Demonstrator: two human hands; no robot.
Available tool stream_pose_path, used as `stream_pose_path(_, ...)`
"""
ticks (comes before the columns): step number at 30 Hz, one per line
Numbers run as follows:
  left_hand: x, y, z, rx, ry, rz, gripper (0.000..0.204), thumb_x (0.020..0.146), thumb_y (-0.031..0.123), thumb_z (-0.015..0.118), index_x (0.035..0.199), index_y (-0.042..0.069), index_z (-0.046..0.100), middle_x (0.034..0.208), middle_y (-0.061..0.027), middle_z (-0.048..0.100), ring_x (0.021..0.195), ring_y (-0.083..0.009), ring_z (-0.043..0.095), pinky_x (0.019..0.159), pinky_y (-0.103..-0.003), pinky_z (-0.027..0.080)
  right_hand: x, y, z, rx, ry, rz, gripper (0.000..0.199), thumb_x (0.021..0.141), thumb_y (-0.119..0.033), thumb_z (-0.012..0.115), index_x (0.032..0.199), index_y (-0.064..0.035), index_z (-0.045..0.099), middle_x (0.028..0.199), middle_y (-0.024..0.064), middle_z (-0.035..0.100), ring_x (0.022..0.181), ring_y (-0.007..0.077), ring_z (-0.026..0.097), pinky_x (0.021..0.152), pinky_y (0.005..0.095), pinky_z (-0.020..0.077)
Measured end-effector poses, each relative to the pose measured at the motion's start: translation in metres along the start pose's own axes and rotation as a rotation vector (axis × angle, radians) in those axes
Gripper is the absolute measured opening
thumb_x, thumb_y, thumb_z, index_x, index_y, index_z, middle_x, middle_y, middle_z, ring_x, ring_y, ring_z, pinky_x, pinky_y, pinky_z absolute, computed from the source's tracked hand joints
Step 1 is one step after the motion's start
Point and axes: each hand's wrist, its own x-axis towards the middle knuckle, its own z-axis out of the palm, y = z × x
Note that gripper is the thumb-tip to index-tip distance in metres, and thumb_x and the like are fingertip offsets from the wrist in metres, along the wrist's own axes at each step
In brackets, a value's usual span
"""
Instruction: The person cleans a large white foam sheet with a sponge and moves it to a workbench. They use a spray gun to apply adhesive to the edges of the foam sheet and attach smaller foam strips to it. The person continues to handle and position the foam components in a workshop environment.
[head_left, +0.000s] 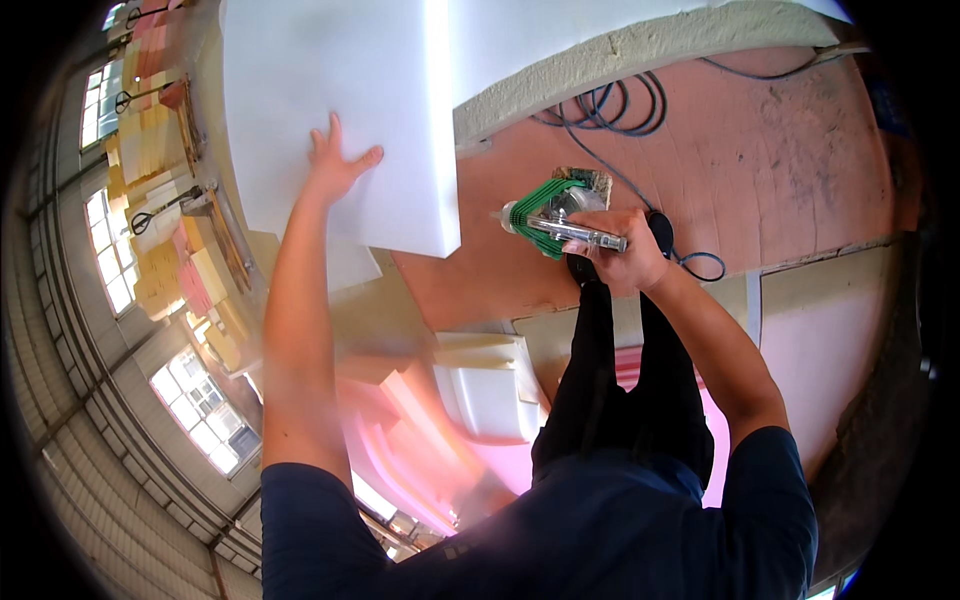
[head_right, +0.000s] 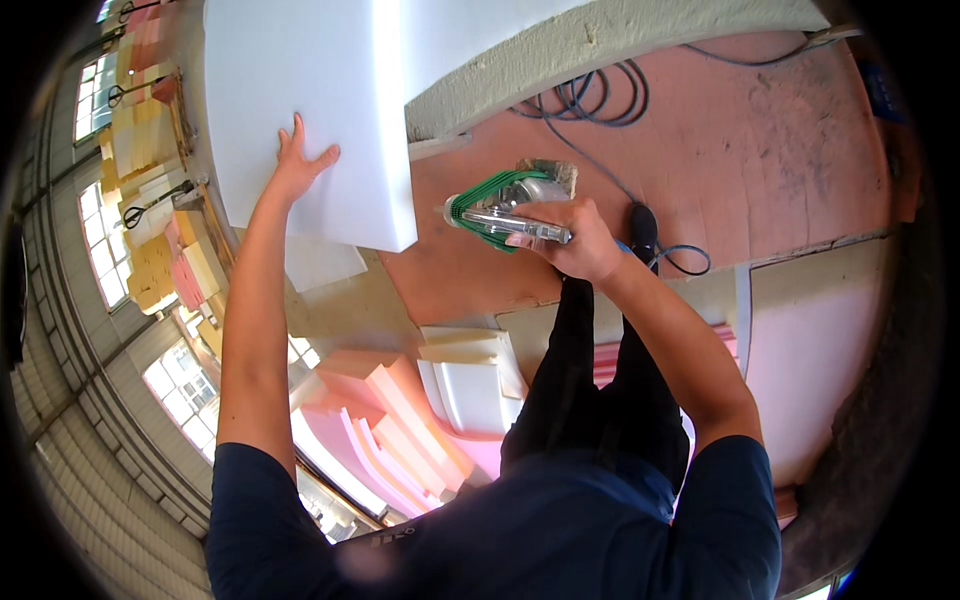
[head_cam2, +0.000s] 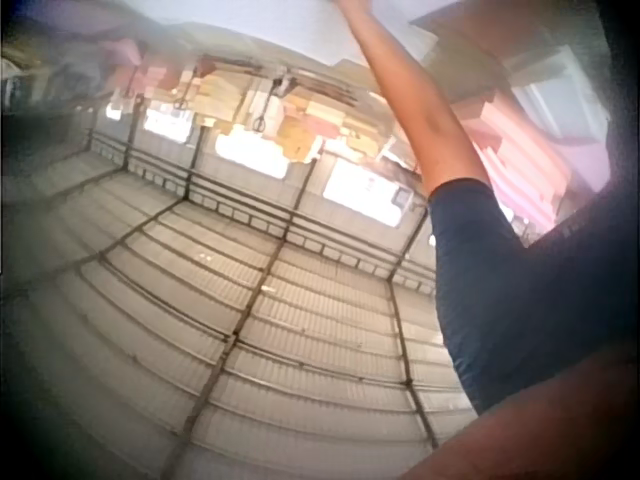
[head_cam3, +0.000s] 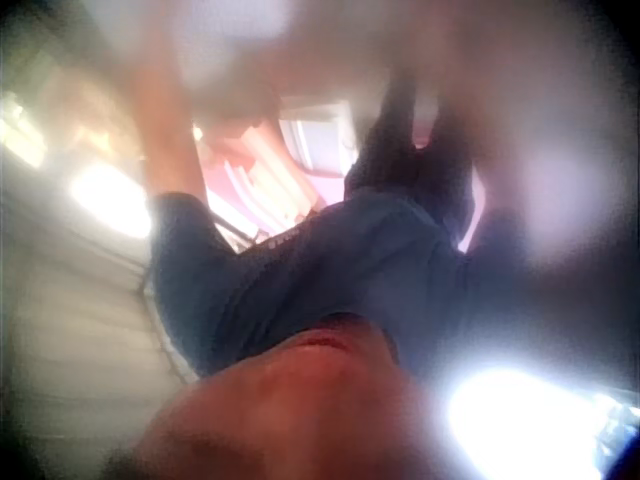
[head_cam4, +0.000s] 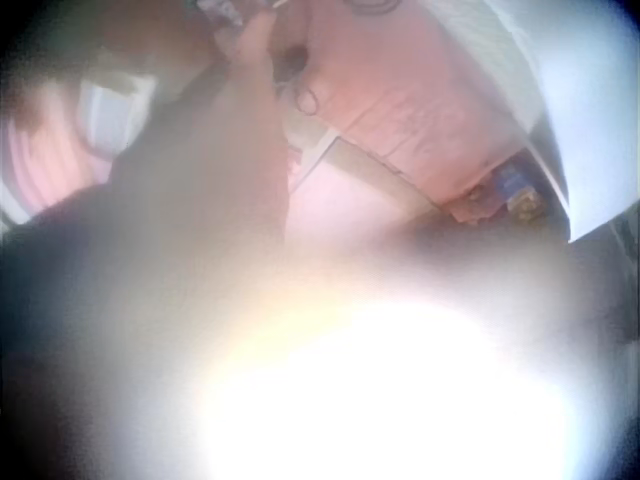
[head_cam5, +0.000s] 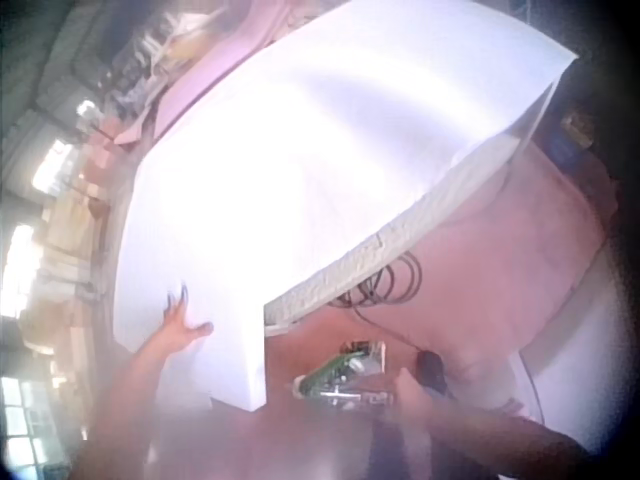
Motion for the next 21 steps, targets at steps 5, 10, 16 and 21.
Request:
stream_pose_path(5, -0.002, 0.01, -0.002, -0.006, -0.023, -0.033, 0.125, 0.069, 0.068, 0.074, 0.156, 0.017, 0.0, 0.157, -0.0297, -0.008, 0.143, -0.0538, -0.001, 0.114, -0.06, 0.017, 0.016, 0.004, -0.008, 0.022, 0.105, -0.032, 0.029, 0.08, -0.018, 0.079, 0.101, -0.0015, 0.07, 0.083, 0.0141, 0.069, 0.069, 0.0256, 0.064, 0.067, 0.0307, 0.0517)
stream_pose_path(10, -0.005, 0.012, -0.004, -0.003, -0.027, -0.053, 0.124, 0.069, 0.068, 0.074, 0.156, 0.018, 0.0, 0.157, -0.0286, -0.009, 0.143, -0.0538, -0.002, 0.114, -0.06, 0.017, 0.03, 0.003, -0.019, 0.061, 0.115, 0.0, 0.031, 0.082, -0.016, 0.078, 0.103, 0.0053, 0.068, 0.083, 0.0158, 0.07, 0.075, 0.0151, 0.064, 0.073, 0.0296, 0.0515)
stream_pose_path(16, -0.006, 0.013, -0.004, -0.006, -0.034, -0.069, 0.124, 0.069, 0.068, 0.074, 0.156, 0.018, 0.0, 0.158, -0.0276, -0.01, 0.143, -0.0542, -0.002, 0.114, -0.06, 0.017, 0.038, 0.001, -0.023, 0.01, 0.167, 0.042, 0.028, 0.082, -0.015, 0.078, 0.105, -0.0002, 0.07, 0.077, 0.0136, 0.067, 0.068, 0.0084, 0.051, 0.066, 0.0278, 0.0493)
stream_pose_path(21, -0.006, 0.018, -0.005, -0.009, -0.039, -0.076, 0.123, 0.069, 0.068, 0.073, 0.156, 0.019, 0.0, 0.158, -0.0271, -0.01, 0.142, -0.0545, -0.002, 0.114, -0.06, 0.017, 0.022, 0.017, -0.022, -0.015, 0.063, -0.007, 0.029, 0.078, -0.015, 0.08, 0.102, -0.0002, 0.07, 0.081, 0.0152, 0.069, 0.067, 0.0235, 0.063, 0.067, 0.0313, 0.0521)
